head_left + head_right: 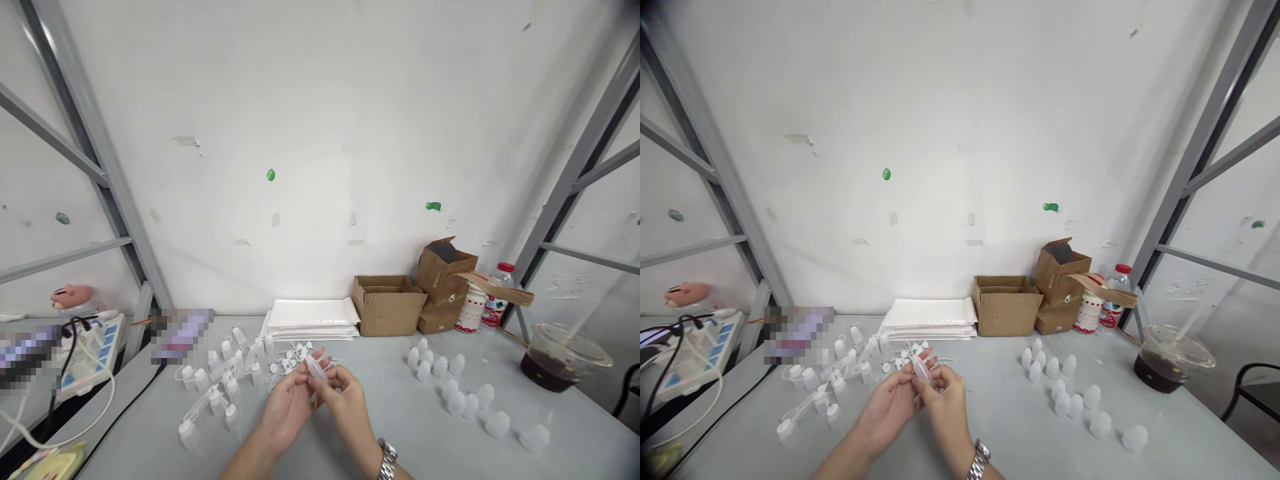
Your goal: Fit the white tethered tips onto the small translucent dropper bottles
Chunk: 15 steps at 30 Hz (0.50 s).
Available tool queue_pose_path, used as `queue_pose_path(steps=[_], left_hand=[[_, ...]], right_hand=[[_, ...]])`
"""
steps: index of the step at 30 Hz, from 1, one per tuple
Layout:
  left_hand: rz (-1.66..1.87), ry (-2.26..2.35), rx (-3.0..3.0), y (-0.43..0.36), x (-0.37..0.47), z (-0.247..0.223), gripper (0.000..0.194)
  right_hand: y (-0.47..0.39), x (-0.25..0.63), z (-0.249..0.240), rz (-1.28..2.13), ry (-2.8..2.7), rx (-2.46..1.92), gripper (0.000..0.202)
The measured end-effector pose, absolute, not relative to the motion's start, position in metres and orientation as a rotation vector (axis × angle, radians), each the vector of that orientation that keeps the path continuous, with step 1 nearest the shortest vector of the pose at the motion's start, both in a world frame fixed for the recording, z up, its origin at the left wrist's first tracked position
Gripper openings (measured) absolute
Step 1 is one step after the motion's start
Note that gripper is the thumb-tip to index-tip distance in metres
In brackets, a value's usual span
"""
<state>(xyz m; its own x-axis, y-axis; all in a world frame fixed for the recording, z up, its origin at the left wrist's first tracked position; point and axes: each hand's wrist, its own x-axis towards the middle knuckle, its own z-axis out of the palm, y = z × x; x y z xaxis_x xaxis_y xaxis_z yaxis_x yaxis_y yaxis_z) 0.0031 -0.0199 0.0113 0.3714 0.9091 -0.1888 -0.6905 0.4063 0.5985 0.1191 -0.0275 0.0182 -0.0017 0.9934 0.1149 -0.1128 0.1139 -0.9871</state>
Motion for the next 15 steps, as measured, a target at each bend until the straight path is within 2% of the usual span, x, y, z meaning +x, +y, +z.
queue_pose_path(steps=[6, 11, 15], left_hand=[[1.084, 0.454, 0.466, -0.02, -0.001, 0.022, 0.044], [1.111, 0.546, 0.485, -0.022, 0.003, 0.025, 0.04], [1.112, 0.548, 0.482, -0.022, 0.004, 0.024, 0.038]], right_hand=[[-0.026, 0.122, 0.006, 0.851, -1.364, -1.162, 0.026], [-0.028, 0.122, 0.0, 0.453, -1.59, -1.238, 0.015], [-0.028, 0.122, -0.002, 0.374, -1.656, -1.226, 0.012]])
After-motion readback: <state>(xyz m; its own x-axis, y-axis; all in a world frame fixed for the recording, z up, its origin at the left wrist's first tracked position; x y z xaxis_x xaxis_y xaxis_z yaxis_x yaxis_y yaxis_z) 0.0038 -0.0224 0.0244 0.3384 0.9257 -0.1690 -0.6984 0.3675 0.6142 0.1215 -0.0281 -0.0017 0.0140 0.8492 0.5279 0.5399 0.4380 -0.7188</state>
